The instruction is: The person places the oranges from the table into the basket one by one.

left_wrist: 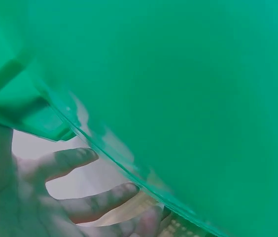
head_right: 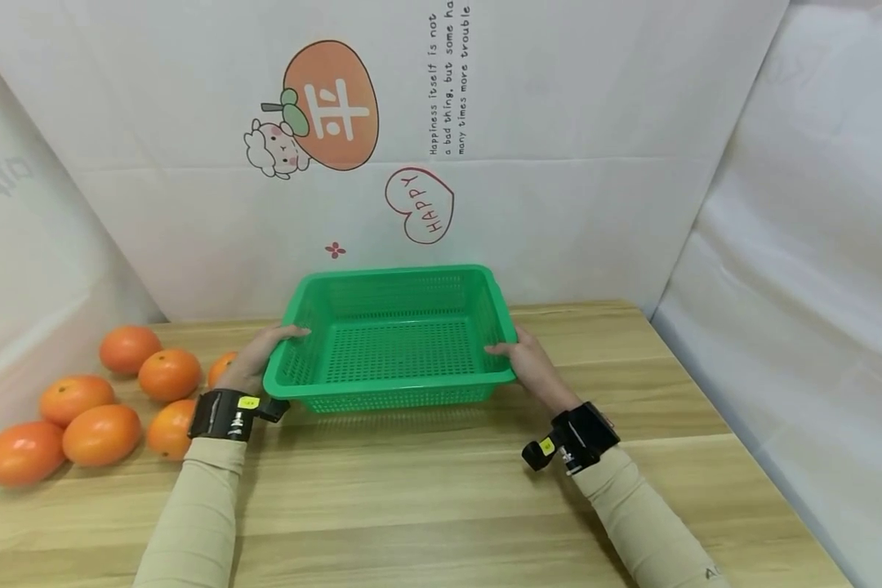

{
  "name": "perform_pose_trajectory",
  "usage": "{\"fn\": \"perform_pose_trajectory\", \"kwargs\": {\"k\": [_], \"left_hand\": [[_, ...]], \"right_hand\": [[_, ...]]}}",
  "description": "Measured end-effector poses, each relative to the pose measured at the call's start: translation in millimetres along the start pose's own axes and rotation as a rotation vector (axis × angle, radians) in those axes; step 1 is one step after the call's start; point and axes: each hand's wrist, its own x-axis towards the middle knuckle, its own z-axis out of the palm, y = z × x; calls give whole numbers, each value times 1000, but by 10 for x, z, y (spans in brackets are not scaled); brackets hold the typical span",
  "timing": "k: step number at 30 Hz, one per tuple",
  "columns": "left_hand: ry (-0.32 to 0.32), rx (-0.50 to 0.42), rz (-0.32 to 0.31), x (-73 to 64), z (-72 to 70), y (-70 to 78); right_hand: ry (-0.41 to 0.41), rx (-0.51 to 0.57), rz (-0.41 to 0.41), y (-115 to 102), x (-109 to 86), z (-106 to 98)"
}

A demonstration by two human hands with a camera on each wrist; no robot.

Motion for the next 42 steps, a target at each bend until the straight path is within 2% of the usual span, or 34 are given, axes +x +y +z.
{"fn": "perform_pose_trajectory", "kwargs": {"k": [11,16,19,29,37,42], "left_hand": [[8,-86,-7,15,-9,5],[59,-36,-1,-4,14,33],[60,7,13,-34,22,72],[99,-2,38,-145,1,235],[82,116,104,-235,-155,255],[69,95,122,-394,-308,338]], "right_hand": [[0,-10,8,-27,-12,22],[-26,-3,0,-15,-48,-2],[-38,-4,-2,-4,-53,-16],[-57,-8,-8,-8,-11,-31],[-49,-36,-15,3,-13,-21],[-51,-49,-24,-2,-26,-11]]}}
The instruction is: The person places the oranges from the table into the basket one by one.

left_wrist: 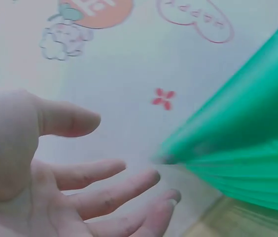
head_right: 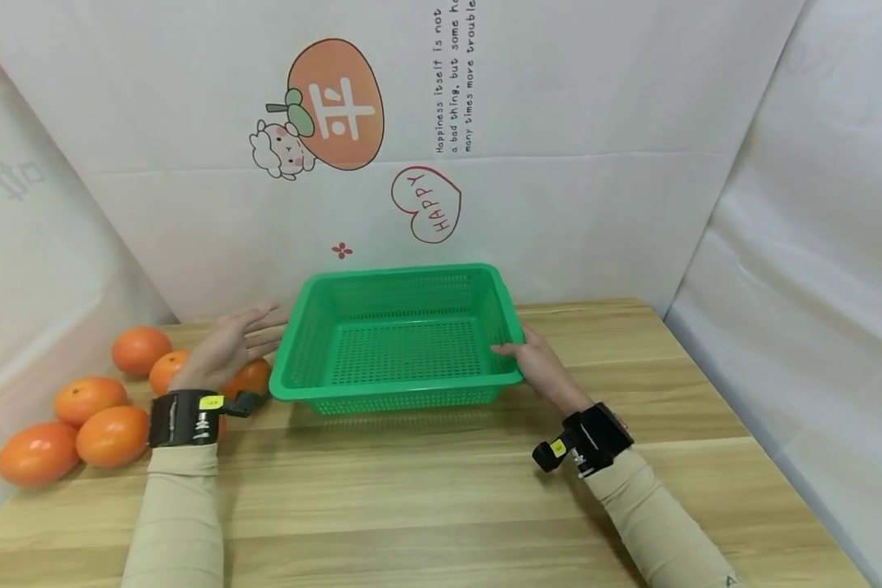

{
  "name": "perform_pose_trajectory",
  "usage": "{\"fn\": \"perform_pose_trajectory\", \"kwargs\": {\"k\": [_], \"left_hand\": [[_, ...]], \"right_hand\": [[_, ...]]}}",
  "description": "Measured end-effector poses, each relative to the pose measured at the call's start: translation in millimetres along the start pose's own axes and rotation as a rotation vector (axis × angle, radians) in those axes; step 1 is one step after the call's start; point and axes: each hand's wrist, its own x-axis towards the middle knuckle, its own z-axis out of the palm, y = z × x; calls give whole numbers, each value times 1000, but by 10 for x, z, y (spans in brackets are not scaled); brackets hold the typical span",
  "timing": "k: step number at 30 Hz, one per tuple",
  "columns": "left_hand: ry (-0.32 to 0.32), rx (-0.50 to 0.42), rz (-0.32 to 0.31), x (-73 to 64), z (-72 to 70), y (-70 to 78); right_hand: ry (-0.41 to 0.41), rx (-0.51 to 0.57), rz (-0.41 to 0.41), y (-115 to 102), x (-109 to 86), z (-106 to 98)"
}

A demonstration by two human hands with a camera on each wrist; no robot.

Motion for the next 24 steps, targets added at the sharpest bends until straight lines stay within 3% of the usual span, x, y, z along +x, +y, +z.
{"fn": "perform_pose_trajectory", "kwargs": {"k": [6,10,12,14,19,24], "left_hand": [[43,57,52,-212,-22,261],[90,202,103,-328,75,481],[101,311,110,-359,101,553],[107,475,116,-365,95,598],[66,883,135,-320,-36,711],[-30,1089,184,-264,-172,788]], "right_hand": [[15,-5,8,1,5,-14],[13,-10,12,26,5,-8],[6,-15,9,51,4,4],[0,-21,11,68,-3,17],[-4,-19,2,61,-2,40],[20,-28,-7,27,17,2]]}}
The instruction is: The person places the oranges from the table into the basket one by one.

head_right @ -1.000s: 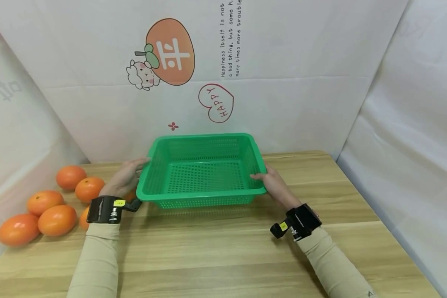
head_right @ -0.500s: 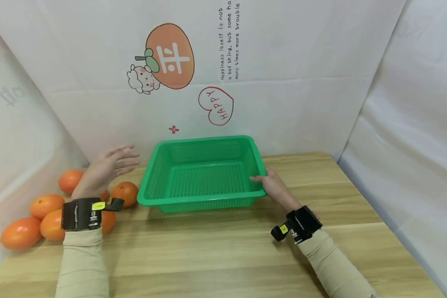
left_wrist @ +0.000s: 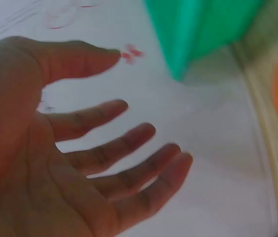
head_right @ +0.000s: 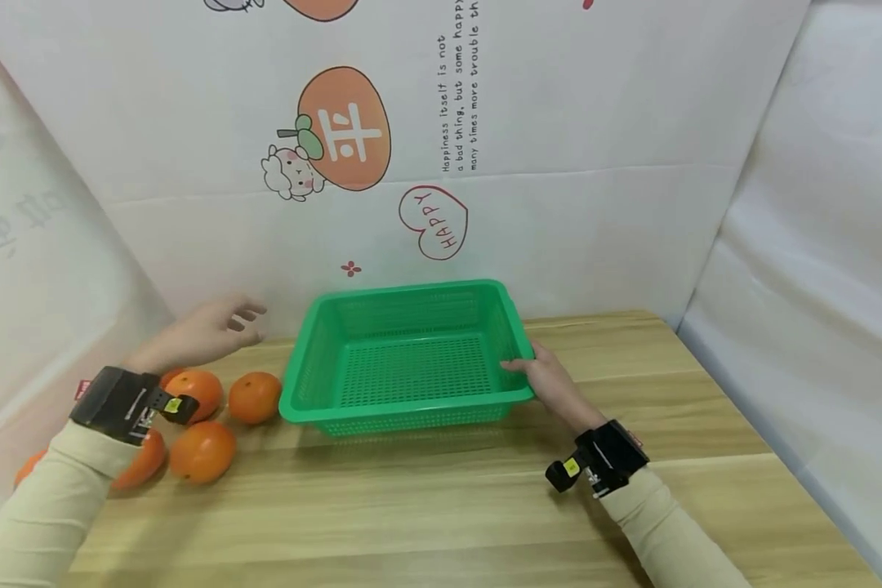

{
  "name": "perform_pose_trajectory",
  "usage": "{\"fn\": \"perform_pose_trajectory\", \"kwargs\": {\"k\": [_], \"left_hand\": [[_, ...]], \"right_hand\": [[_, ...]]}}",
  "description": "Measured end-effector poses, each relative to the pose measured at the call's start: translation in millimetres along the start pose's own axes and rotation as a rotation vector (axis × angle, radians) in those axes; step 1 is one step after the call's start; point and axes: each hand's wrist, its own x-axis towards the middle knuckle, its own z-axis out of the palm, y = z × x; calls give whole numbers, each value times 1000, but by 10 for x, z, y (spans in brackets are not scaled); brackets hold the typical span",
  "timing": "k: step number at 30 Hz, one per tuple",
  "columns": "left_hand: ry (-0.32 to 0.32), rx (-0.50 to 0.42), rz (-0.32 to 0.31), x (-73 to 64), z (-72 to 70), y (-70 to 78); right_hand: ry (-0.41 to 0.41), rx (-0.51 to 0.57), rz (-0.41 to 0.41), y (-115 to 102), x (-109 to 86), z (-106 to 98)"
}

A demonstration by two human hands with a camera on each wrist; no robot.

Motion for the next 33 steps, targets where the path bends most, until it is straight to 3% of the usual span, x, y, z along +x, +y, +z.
{"fn": "perform_pose_trajectory", "kwargs": {"k": [4,7,11,16,20,27,33], "left_hand": [[-42,65,20,24,52,-69],[-40,82,12,37,147,-125],[-30,98,-8,37,301,-207],[-79,95,-52,21,427,-279],[-121,104,-66,0,477,-317],[-224,58,-205,-33,533,-363],[-273,93,-195,34,568,-351]], "right_hand": [[6,-7,0,8,-5,-46],[5,-2,1,15,4,-54],[-8,12,5,21,19,-34],[-17,21,1,19,24,-19],[-15,13,-16,10,26,-25],[-15,12,-9,2,24,-46],[-21,10,-4,-7,13,-61]]}}
